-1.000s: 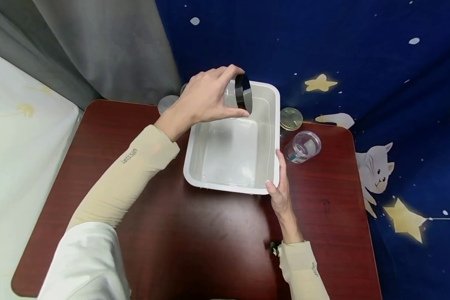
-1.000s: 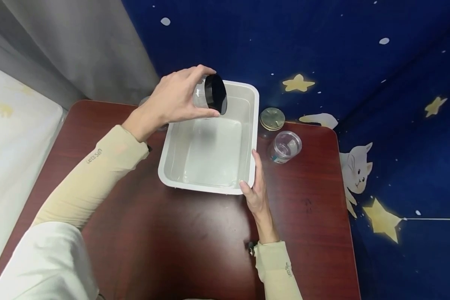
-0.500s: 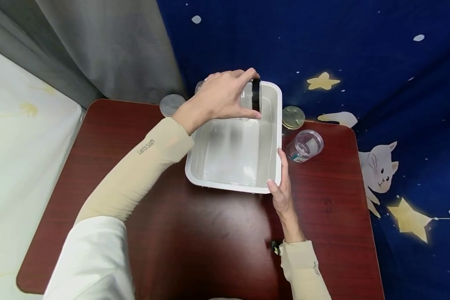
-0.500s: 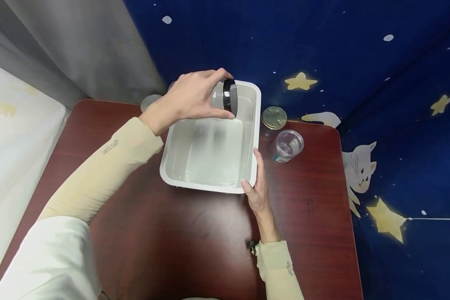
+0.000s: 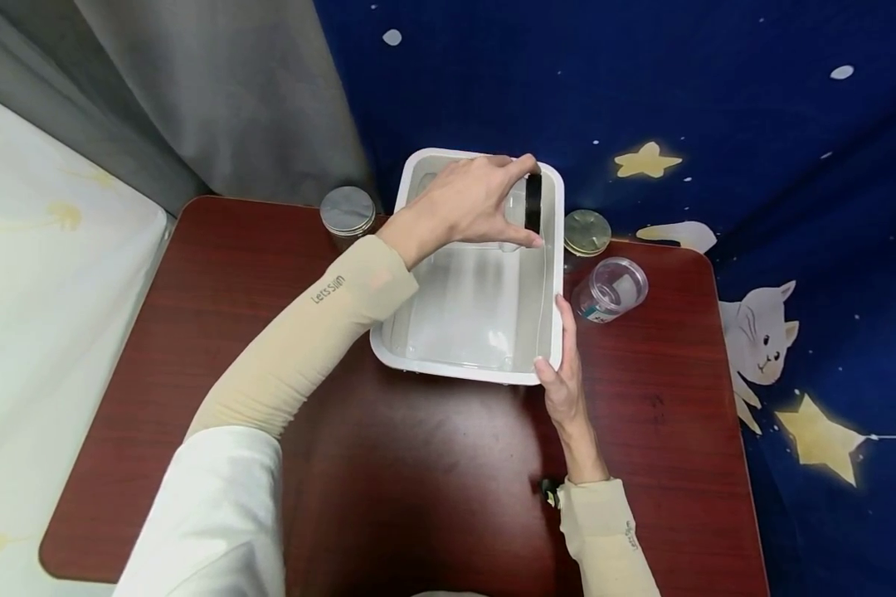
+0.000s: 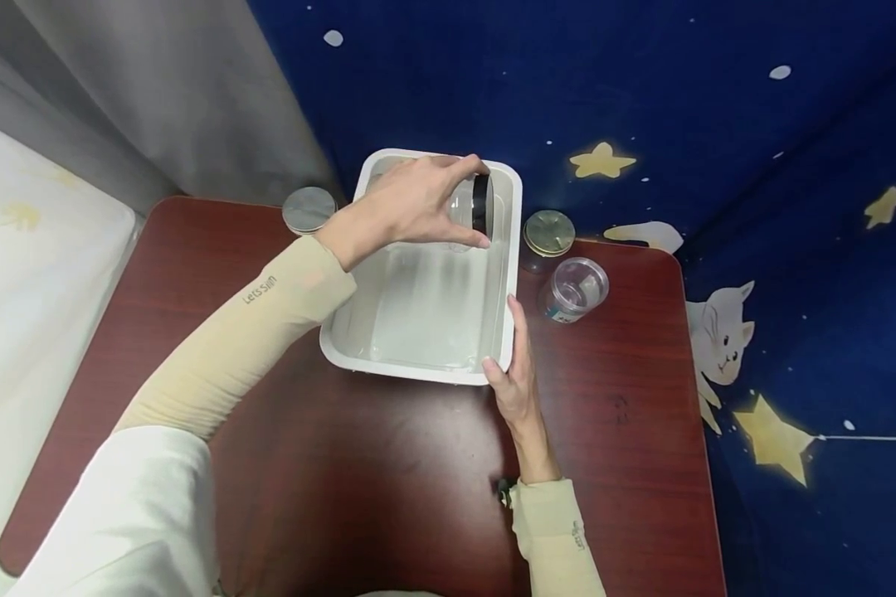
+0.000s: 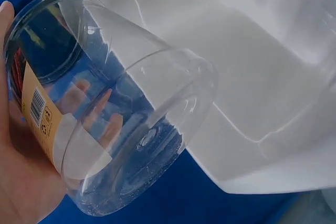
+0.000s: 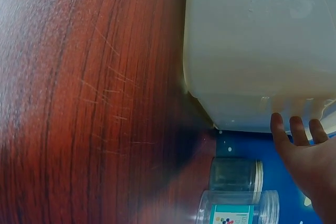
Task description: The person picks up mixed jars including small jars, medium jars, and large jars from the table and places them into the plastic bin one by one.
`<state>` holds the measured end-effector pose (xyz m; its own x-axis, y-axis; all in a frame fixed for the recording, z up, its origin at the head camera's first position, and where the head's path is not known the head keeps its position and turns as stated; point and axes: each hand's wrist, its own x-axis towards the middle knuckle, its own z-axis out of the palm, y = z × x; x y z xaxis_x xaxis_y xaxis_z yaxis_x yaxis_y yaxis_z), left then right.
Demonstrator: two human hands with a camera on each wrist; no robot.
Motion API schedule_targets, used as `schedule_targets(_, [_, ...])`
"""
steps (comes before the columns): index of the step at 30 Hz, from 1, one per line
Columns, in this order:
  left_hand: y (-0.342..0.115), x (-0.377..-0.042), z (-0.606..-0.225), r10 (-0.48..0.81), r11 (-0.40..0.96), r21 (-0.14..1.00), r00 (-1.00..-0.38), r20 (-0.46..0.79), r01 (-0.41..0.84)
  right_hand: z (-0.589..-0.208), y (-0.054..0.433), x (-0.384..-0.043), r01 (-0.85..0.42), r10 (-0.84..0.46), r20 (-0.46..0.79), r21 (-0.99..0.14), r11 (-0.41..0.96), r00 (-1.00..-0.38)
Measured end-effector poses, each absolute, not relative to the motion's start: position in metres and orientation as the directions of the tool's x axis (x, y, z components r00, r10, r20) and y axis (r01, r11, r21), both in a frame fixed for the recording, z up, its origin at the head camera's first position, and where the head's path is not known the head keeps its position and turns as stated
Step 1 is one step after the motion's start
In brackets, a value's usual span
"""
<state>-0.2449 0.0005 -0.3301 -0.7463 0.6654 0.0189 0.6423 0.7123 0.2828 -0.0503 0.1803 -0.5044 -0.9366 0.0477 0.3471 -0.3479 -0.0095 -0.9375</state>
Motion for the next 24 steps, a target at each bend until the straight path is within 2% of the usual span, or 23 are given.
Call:
schedule_targets(9, [0.005,-0.25,-0.34,0.672,0.71,0.277,-0.741,0.011,0.648,-0.502,0.177,-0.051,-0.368,0.051,0.367,-0.93,-0.005,-0.929])
schedule_targets(16, [0.018,-0.257,-0.35,0.659,0.733,0.27,-0.75,-0.052,0.625,-0.498,0.18,-0.05,-0.368,0.056,0.368,-0.93,0.001,-0.928])
schedule_targets(24, [0.031,-0.261,-0.367,0.681,0.704,0.336,-0.729,-0.072,0.625,-0.5,0.178,-0.044,-0.359,0.079,0.358,-0.933,0.002,-0.93])
